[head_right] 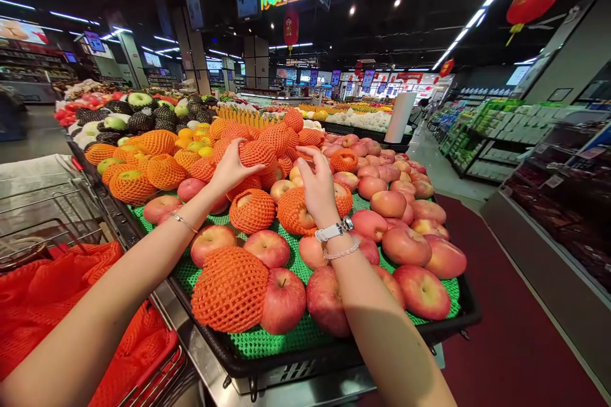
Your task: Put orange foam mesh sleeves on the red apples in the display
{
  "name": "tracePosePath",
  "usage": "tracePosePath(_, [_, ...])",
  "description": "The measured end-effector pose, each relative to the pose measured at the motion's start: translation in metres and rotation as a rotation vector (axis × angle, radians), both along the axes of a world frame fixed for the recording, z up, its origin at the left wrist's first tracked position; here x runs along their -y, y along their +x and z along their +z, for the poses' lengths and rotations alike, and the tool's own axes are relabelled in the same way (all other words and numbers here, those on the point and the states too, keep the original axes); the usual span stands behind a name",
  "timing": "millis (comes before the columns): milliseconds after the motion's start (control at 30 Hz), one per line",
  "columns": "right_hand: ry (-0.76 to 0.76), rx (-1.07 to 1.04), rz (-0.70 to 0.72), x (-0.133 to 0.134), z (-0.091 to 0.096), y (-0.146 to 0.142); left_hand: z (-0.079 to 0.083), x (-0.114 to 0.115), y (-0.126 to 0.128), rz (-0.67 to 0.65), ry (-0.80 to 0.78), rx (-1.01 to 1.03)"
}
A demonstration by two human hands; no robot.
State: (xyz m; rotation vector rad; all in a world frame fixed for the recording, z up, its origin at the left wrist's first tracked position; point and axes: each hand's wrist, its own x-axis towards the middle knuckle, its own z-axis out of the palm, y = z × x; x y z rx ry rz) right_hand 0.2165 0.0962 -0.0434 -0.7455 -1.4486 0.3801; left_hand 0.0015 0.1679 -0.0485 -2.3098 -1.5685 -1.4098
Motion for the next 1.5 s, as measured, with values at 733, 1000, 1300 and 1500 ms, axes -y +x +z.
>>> tracePosePath(733, [-0.022,0.212,0.044,0.007,0.003,0.003,0.04,-0.023,0.065,0.133,-0.077,-0.628])
tracePosePath(1000, [-0.051,0.166,0.001,0.007,0.005,0.008,0.049,-0.014,0.069,0.104,-0.128,-0.516])
tracePosePath(1300, [-0.075,0.147,0.011,0.007,0.003,0.008,0.059,0.0,0.062,-0.061,-0.11,0.133])
tracePosePath(1500, [-0.078,0.106,0.066,0.008,0.004,0.008,0.035,-0.007,0.049,0.132,-0.156,0.034])
